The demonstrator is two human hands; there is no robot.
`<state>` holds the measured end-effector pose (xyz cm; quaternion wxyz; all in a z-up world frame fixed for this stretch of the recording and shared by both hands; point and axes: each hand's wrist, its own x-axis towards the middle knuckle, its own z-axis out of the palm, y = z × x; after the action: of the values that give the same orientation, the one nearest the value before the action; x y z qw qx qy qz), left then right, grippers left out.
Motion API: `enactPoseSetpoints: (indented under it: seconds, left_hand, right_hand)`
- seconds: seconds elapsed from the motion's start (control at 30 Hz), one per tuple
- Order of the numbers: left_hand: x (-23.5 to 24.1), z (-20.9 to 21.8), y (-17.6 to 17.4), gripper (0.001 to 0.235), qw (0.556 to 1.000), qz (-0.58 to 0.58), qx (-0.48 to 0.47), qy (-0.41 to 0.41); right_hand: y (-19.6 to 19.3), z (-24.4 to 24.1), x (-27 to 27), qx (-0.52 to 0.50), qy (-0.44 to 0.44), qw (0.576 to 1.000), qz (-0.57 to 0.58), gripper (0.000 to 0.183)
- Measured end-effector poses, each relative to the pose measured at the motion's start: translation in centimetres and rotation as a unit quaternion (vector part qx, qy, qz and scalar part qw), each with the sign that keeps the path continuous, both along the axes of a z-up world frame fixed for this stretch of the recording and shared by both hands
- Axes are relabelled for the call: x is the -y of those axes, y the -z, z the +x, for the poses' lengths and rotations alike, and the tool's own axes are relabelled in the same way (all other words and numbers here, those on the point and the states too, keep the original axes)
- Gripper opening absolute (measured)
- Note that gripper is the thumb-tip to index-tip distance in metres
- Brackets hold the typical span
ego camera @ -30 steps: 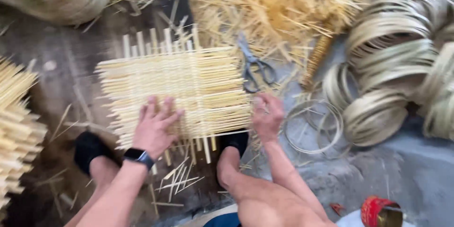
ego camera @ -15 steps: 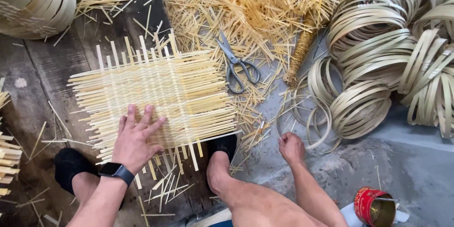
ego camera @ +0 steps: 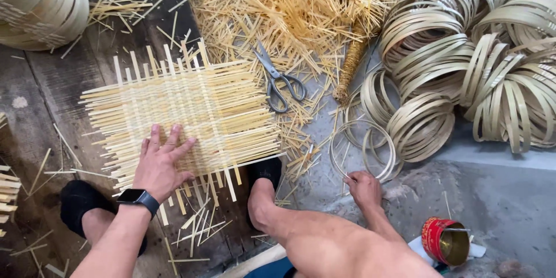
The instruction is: The person cuts circular pieces from woven bamboo mats using a round wooden template and scissors. They place the template on the mat, trim the excess around the edge, and stack the finished circles. The process is repeated multiple times.
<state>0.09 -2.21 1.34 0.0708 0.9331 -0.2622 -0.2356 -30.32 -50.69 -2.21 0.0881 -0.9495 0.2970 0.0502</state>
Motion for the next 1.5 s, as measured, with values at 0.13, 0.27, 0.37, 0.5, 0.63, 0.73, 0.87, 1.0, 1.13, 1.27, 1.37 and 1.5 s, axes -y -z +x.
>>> enactPoseSetpoints:
  seconds: [0.13, 0.27, 0.37, 0.5, 0.63, 0.73, 0.87, 1.0, 1.13, 1.27, 1.37, 1.5]
  left_hand:
    - [0.4, 0.4, -1.1, 0.096, 1.0, 0.006, -0.022, 0.008]
    - [1.3, 0.9, -4.2, 0.092, 0.998, 0.042, -0.049, 0.007]
    - [1.5, 1.3, -6.4, 0.088, 0.991, 0.048, -0.119, -0.034]
    - [2.3, 1.7, -6.2, 0.08, 0.987, -0.14, 0.016, -0.076]
    - [4.3, 2.4, -12.7, 0.058, 0.576, -0.637, -0.28, -0.429]
    - [2.1, 4.3, -11.6, 0.045, 0.329, -0.74, -0.363, -0.461]
    - [-1.8, 4.7, -10.9, 0.033, 0.306, -0.745, -0.341, -0.485]
    - [-2.0, 5.0, -11.1, 0.033, 0.373, -0.734, -0.31, -0.476]
    - [-2.7, 3.2, -8.0, 0.037, 0.339, -0.682, -0.403, -0.507]
    - [-3.5, 3.6, -5.6, 0.032, 0.364, -0.645, -0.397, -0.543]
    - [-3.9, 4.3, -5.2, 0.034, 0.346, -0.65, -0.405, -0.542]
    - [-4.5, 4.2, -6.0, 0.031, 0.324, -0.661, -0.394, -0.55]
  right_hand:
    - [-4.1, 0.5, -2.3, 0.1, -0.039, 0.994, -0.035, 0.015]
    - [-11.1, 4.1, -6.0, 0.217, -0.124, 0.966, -0.065, 0.011]
    - [-17.0, 10.2, -8.8, 0.281, -0.254, 0.925, -0.039, 0.013]
    - [-25.1, 19.1, -13.9, 0.257, -0.453, 0.853, 0.025, 0.022]
    - [-26.2, 24.8, -18.3, 0.163, -0.624, 0.762, 0.052, 0.027]
    - [-26.8, 28.3, -21.2, 0.187, -0.664, 0.72, 0.081, 0.029]
    - [-24.7, 32.9, -21.8, 0.271, -0.446, 0.837, 0.165, 0.031]
    - [-20.5, 34.8, -22.5, 0.148, -0.171, 0.863, 0.451, 0.041]
    - [-16.6, 33.5, -23.1, 0.105, 0.065, 0.681, 0.721, 0.041]
    - [-15.2, 34.2, -22.8, 0.174, 0.123, 0.643, 0.735, 0.039]
    - [-13.9, 33.9, -21.9, 0.153, 0.131, 0.612, 0.765, 0.038]
    - [-14.2, 33.4, -23.3, 0.114, 0.083, 0.664, 0.734, 0.027]
